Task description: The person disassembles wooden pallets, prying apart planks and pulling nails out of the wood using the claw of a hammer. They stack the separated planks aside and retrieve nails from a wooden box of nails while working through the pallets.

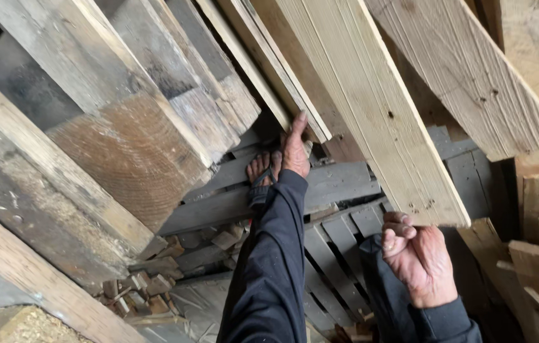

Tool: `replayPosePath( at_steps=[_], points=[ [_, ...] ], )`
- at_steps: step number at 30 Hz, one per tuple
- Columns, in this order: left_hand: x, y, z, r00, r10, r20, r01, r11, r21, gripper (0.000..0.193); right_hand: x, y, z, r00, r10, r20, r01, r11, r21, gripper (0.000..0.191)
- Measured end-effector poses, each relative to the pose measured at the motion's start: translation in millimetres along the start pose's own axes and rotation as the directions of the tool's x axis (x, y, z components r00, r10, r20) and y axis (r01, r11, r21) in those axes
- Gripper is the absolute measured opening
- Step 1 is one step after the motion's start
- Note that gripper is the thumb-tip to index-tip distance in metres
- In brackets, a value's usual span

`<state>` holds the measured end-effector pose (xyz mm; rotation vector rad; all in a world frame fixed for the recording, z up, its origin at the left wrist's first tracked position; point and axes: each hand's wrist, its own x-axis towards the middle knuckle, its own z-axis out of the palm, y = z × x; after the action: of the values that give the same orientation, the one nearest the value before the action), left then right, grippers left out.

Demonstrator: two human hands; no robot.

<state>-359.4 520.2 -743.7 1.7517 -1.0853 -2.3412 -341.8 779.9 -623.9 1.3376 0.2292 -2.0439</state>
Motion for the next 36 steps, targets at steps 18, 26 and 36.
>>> replayPosePath(
  at_steps=[18,26,36],
  points=[
    [-45.0,35.0,40.1,0.974,0.15,0.171,-0.18,0.967,0.178,0.085,-22.0,-13.3,38.5,0.717,-0.646,0.262,0.651,0.487,-0.582,0.052],
    [-139.2,65.5,56.3,0.957,-0.031,0.288,0.0,0.994,0.107,0.088,-59.6,-18.6,30.5,0.615,-0.662,0.429,0.679,0.167,-0.715,0.027],
    [-317.7,99.4,81.1,0.962,-0.124,0.243,0.135,0.99,-0.029,0.063,-184.8,30.1,123.6,0.595,-0.304,0.744,0.639,-0.384,-0.667,0.031]
  ],
)
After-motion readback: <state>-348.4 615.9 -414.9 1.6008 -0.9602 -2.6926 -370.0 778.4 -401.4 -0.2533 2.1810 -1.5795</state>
